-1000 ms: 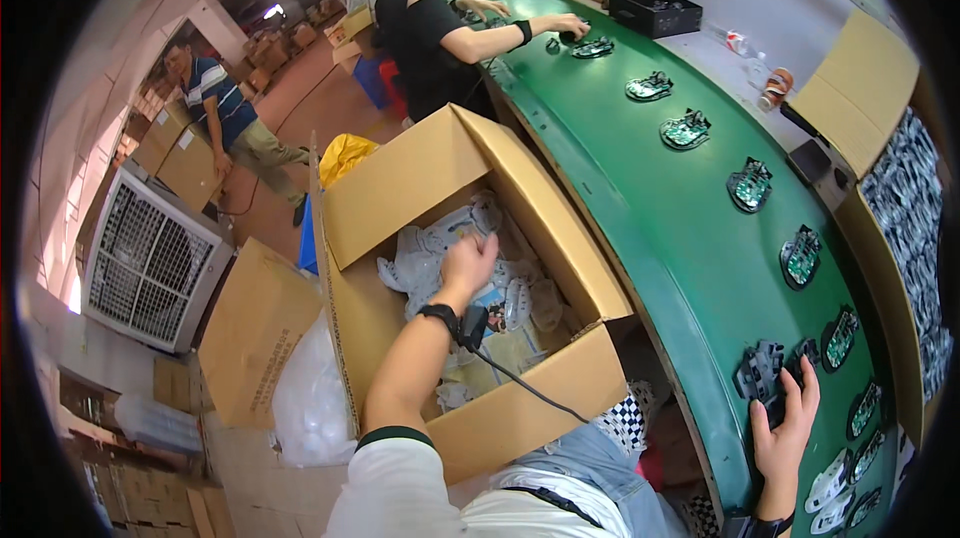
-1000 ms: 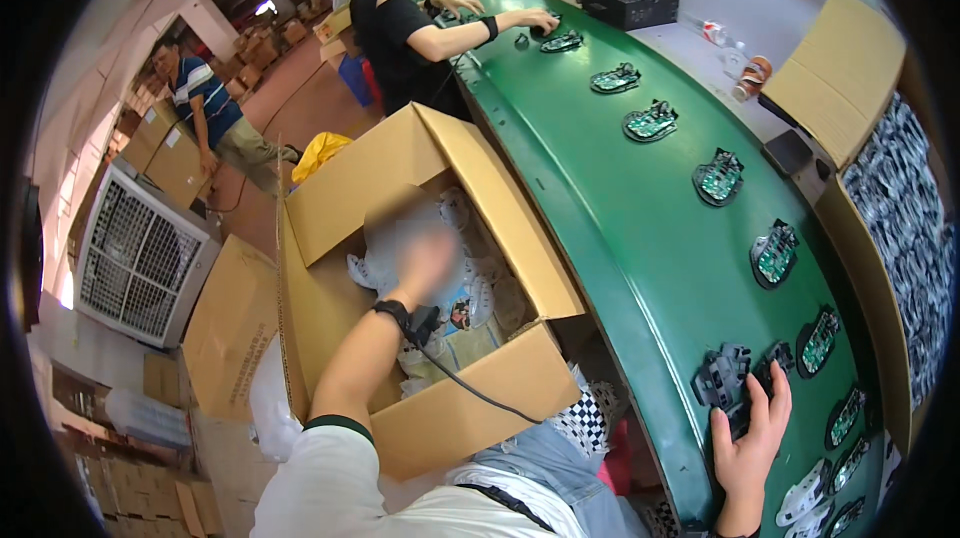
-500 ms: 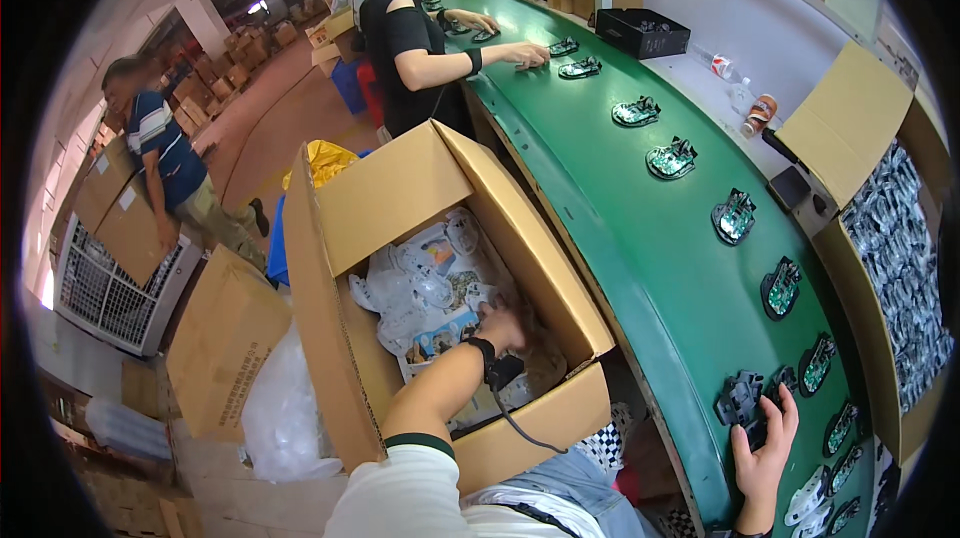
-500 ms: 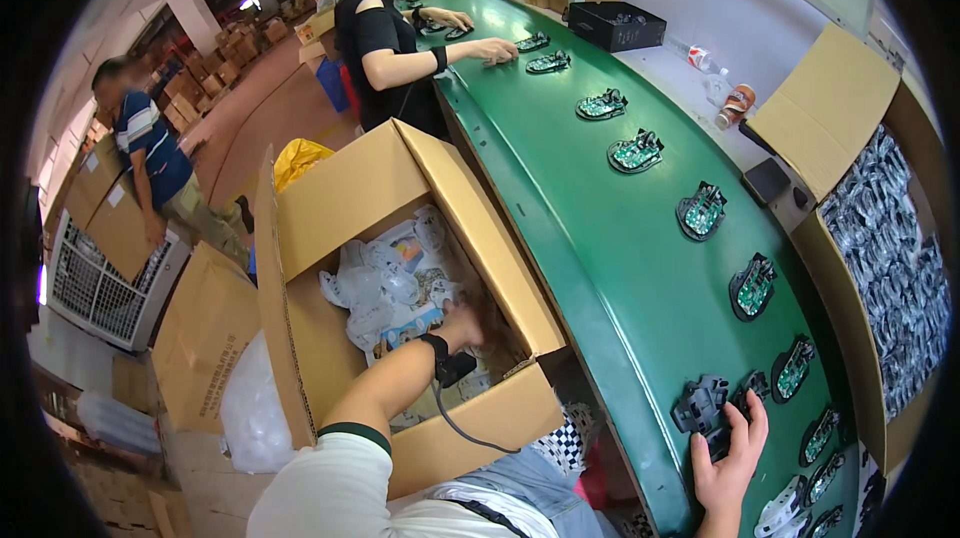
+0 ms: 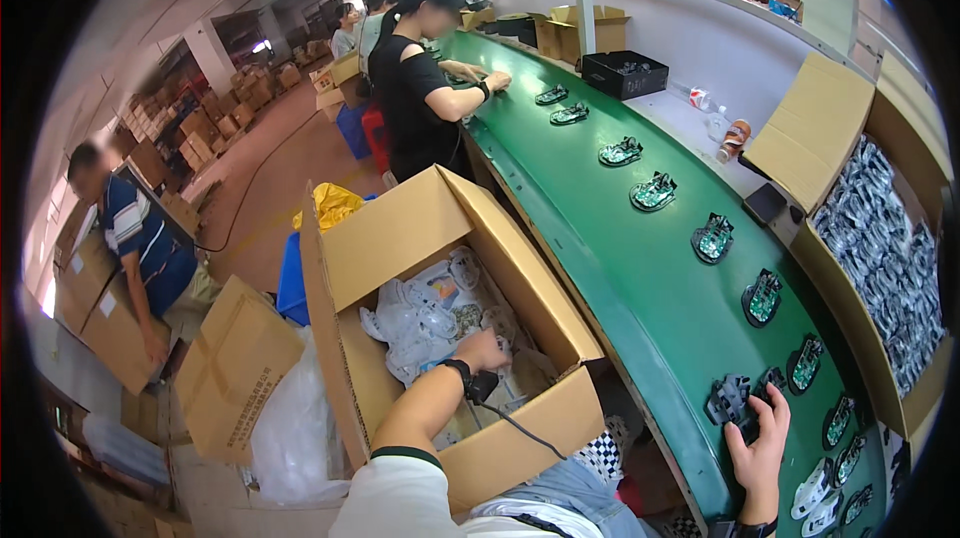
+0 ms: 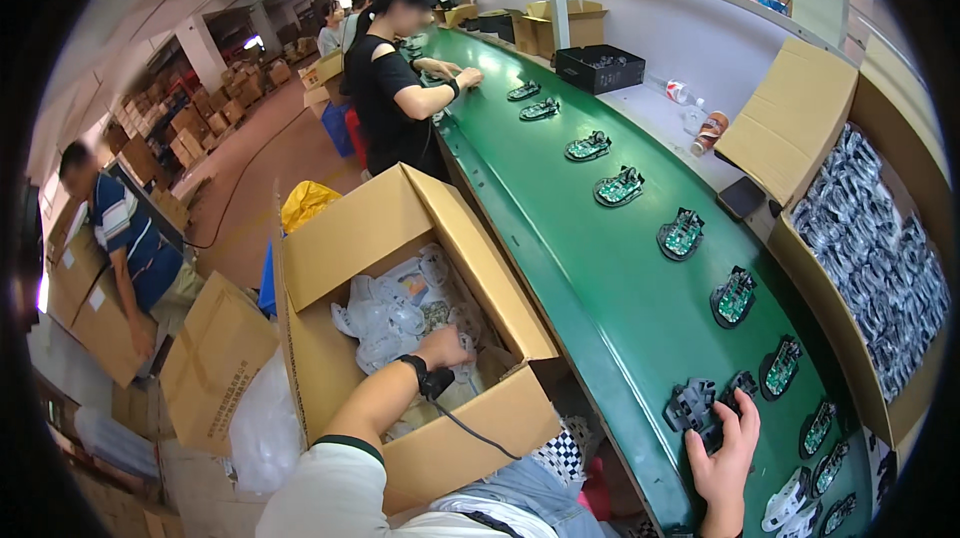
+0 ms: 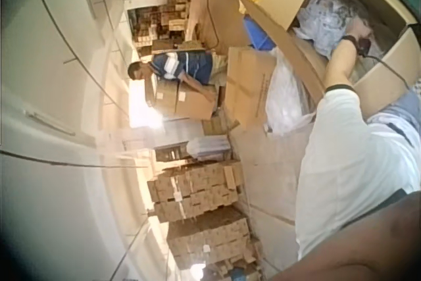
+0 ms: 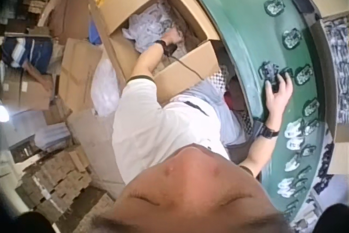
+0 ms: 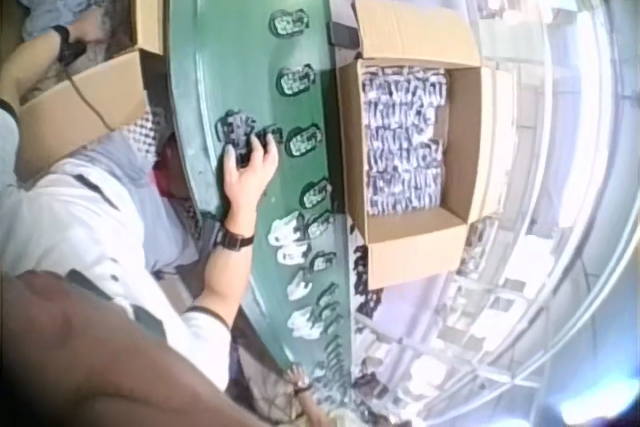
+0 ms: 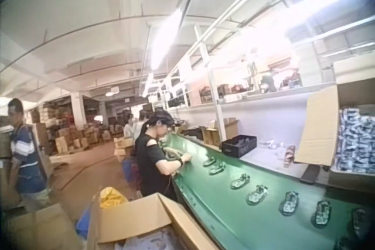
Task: The person assembles small electronic components on a green workbench. They pick up white plastic housings and black parts, fit them together, and place the assembled units into a cardboard box. The person also handles small plastic bags containing parts.
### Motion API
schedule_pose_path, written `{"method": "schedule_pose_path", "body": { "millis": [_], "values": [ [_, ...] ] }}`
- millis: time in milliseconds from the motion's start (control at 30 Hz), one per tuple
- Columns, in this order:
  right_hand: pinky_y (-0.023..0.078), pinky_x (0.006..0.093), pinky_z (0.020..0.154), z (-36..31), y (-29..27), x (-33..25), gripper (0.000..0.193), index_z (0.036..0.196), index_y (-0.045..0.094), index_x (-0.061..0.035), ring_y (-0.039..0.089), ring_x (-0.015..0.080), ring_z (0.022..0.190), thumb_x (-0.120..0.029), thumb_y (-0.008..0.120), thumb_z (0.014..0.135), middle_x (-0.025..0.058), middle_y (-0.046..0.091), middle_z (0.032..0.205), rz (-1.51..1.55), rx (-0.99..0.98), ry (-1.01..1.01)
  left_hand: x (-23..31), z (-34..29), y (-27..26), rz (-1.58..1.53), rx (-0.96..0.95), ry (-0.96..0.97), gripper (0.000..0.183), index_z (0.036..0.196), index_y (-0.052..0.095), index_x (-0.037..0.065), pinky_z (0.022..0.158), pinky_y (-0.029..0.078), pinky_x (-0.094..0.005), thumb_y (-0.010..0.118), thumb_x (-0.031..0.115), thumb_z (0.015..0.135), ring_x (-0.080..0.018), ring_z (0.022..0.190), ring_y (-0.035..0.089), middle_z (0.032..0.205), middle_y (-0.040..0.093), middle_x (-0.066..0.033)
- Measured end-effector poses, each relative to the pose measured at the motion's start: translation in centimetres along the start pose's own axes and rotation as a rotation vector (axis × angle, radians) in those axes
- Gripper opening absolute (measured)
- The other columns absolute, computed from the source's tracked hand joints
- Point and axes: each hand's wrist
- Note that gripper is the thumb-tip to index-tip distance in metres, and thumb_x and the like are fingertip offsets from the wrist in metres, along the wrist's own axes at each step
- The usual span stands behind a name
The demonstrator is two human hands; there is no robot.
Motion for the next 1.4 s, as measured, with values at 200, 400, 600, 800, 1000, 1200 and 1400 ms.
{"method": "schedule_pose_path", "body": {
  "millis": [200, 400, 600, 800, 1000, 1200, 1400],
  "values": [
    [0.037, 0.0484, 0.114, 0.0, 0.1, 0.2, 0.048, 0.118, 0.063, -0.0001, 0.045, 0.0415, 0.137, -0.014, 0.076, 0.075, 0.0229, 0.048, 0.148, -0.005, -0.01, -0.006, -0.2, 1.7, 4.3, 0.077, -0.182, 0.006, 0.079, 0.136, 0.058, -0.004, 0.097, 0.055, -0.0453, 0.072, 0.047, 0.077, -0.0382, 0.117, 0.068, 0.13, 0.067, -0.025],
    [0.035, 0.0515, 0.114, 0.5, 0.8, -0.3, 0.047, 0.114, 0.064, -0.0008, 0.045, 0.0439, 0.136, -0.016, 0.078, 0.072, 0.0241, 0.05, 0.145, 0.056, 0.015, -0.01, -2.5, 5.1, 6.2, -0.015, -0.1, 0.016, 0.079, 0.134, 0.06, -0.006, 0.099, 0.054, -0.044, 0.072, 0.05, 0.08, -0.039, 0.121, 0.065, 0.132, 0.065, -0.0263],
    [0.036, 0.0511, 0.114, 0.1, 0.5, 0.4, 0.046, 0.113, 0.064, -0.0009, 0.046, 0.0437, 0.135, -0.017, 0.079, 0.072, 0.0244, 0.05, 0.144, 0.056, 0.037, 0.028, 0.3, 3.1, 3.9, -0.037, -0.115, -0.02, 0.082, 0.136, 0.06, -0.006, 0.102, 0.052, -0.0434, 0.073, 0.051, 0.078, -0.0387, 0.124, 0.063, 0.135, 0.064, -0.0244],
    [0.037, 0.0489, 0.113, 0.2, 0.5, 1.0, 0.047, 0.116, 0.063, -0.0013, 0.046, 0.0423, 0.135, -0.016, 0.078, 0.073, 0.0237, 0.048, 0.145, 0.008, 0.018, 0.001, 0.7, 2.6, 2.5, -0.487, 0.297, -0.125, 0.079, 0.142, 0.051, 0.005, 0.103, 0.051, -0.0451, 0.076, 0.046, 0.079, -0.0402, 0.124, 0.063, 0.132, 0.065, -0.0264],
    [0.038, 0.0518, 0.112, 0.6, 0.9, 0.2, 0.048, 0.111, 0.067, -0.0021, 0.047, 0.0442, 0.133, -0.021, 0.082, 0.069, 0.0243, 0.052, 0.142, 0.065, 0.05, -0.01, -0.2, 3.6, -2.5, -0.85, 1.201, 0.15, 0.065, 0.13, 0.053, 0.003, 0.093, 0.053, -0.0459, 0.083, 0.03, 0.079, -0.0364, 0.1, 0.068, 0.112, 0.068, -0.0234],
    [0.039, 0.0521, 0.111, 0.5, 0.5, 0.6, 0.047, 0.108, 0.068, -0.0029, 0.048, 0.0446, 0.13, -0.025, 0.083, 0.07, 0.0249, 0.053, 0.14, 0.021, 0.07, -0.013, 4.1, 0.6, -11.4, -0.95, 1.217, 0.644, 0.066, 0.135, 0.043, -0.006, 0.089, 0.058, -0.0411, 0.077, 0.015, 0.081, -0.0282, 0.1, 0.069, 0.112, 0.064, -0.02],
    [0.038, 0.0522, 0.111, 1.1, 0.6, 0.1, 0.046, 0.109, 0.069, -0.0043, 0.048, 0.0443, 0.132, -0.028, 0.082, 0.071, 0.0233, 0.055, 0.138, 0.02, 0.08, -0.047, 13.1, -1.3, -18.5, -0.815, 0.97, 0.789, 0.062, 0.133, 0.048, -0.005, 0.09, 0.057, -0.0407, 0.078, 0.021, 0.085, -0.0324, 0.1, 0.071, 0.113, 0.068, -0.022]
  ]
}}
Point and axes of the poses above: each hand's wrist, its own z-axis towards the middle knuckle, its own y-axis out of the palm, x = y × z
